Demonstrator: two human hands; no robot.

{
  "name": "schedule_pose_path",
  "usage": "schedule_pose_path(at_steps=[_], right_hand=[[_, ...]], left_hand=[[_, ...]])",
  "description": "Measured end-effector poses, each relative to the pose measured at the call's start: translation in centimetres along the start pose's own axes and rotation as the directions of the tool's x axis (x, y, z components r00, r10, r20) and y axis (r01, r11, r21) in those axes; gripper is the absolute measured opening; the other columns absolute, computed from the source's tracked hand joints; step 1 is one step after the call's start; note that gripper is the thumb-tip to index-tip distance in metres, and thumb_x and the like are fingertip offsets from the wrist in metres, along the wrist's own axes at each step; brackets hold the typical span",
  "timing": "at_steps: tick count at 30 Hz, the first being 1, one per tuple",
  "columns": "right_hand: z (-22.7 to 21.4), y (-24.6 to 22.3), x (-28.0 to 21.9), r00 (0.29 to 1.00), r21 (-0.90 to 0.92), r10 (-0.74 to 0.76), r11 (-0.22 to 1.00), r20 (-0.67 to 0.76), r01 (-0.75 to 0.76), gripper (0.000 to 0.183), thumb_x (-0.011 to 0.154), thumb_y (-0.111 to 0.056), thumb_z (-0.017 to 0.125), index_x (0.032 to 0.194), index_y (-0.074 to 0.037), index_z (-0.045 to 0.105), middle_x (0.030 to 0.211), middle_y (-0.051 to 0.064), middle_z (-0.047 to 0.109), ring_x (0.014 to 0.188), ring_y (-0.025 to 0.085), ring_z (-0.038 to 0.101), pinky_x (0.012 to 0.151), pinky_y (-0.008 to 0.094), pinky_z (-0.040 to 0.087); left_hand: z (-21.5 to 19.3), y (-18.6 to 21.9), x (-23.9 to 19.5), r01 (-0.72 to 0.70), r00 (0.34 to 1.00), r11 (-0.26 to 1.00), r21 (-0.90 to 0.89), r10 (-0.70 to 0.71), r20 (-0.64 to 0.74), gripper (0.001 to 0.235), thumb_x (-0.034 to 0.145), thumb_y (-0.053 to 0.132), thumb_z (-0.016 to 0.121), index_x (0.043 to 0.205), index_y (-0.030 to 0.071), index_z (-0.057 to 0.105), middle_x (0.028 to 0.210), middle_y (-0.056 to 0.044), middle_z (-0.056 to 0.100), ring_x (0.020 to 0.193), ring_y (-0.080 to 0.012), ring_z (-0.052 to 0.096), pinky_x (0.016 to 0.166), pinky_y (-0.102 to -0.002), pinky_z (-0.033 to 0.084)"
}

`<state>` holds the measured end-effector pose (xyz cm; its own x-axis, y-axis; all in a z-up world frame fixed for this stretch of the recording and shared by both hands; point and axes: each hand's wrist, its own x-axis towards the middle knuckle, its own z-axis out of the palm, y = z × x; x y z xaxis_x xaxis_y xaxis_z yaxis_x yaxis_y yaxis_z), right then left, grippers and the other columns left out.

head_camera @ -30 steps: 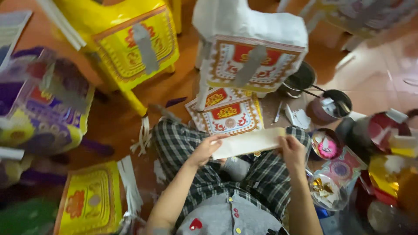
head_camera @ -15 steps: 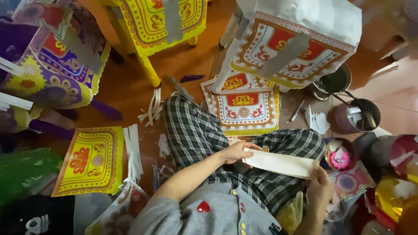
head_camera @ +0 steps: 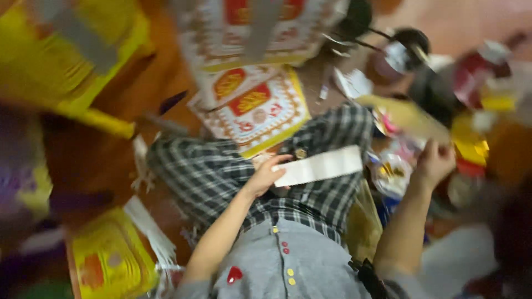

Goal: Assembling decorative paper structures by gluing printed panels onto paper bases

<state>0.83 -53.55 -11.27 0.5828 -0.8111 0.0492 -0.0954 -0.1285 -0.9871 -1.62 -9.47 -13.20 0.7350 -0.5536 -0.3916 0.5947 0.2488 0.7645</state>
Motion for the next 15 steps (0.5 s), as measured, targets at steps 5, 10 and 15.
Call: schedule_pose_path(at_steps=[5, 10, 15], right_hand=[[-2.6, 7.1, 10.1, 0.99, 0.603, 0.051, 0.797, -0.128, 0.037, 0.029, 0.076, 0.009, 0.057, 0.098, -0.008, 0.064, 0.087, 0.01, 0.066, 0.061, 0.016, 0.054, 0.05, 0.031, 0.044], [-4.2, 12.2, 15.7, 0.823, 0.556, 0.27, 0.829, -0.499, 0.065, 0.02, 0.073, 0.009, 0.057, 0.088, -0.004, 0.062, 0.081, 0.017, 0.072, 0.059, 0.028, 0.071, 0.046, 0.036, 0.059], [-3.2, 9.8, 19.4, 0.802, 0.517, 0.35, 0.854, -0.484, -0.06, 0.017, 0.079, 0.005, 0.06, 0.091, -0.005, 0.066, 0.082, 0.014, 0.073, 0.055, 0.025, 0.074, 0.043, 0.031, 0.06]], left_hand=[[-0.8, 0.6, -0.4, 0.074, 0.979, 0.991, 0.108, -0.052, -0.196, 0.036, 0.089, 0.007, 0.062, 0.125, 0.001, 0.061, 0.115, -0.011, 0.066, 0.083, -0.0188, 0.065, 0.058, -0.037, 0.065], [-1.6, 1.5, -1.0, 0.121, 0.972, 0.991, 0.055, -0.107, -0.207, 0.043, 0.087, 0.013, 0.065, 0.127, -0.002, 0.058, 0.111, -0.018, 0.066, 0.082, -0.0249, 0.067, 0.057, -0.039, 0.064], [-1.9, 2.1, -0.6, 0.151, 0.956, 0.987, 0.062, -0.13, -0.264, 0.044, 0.087, 0.013, 0.064, 0.128, -0.001, 0.057, 0.12, -0.017, 0.063, 0.093, -0.0264, 0.065, 0.057, -0.041, 0.063]])
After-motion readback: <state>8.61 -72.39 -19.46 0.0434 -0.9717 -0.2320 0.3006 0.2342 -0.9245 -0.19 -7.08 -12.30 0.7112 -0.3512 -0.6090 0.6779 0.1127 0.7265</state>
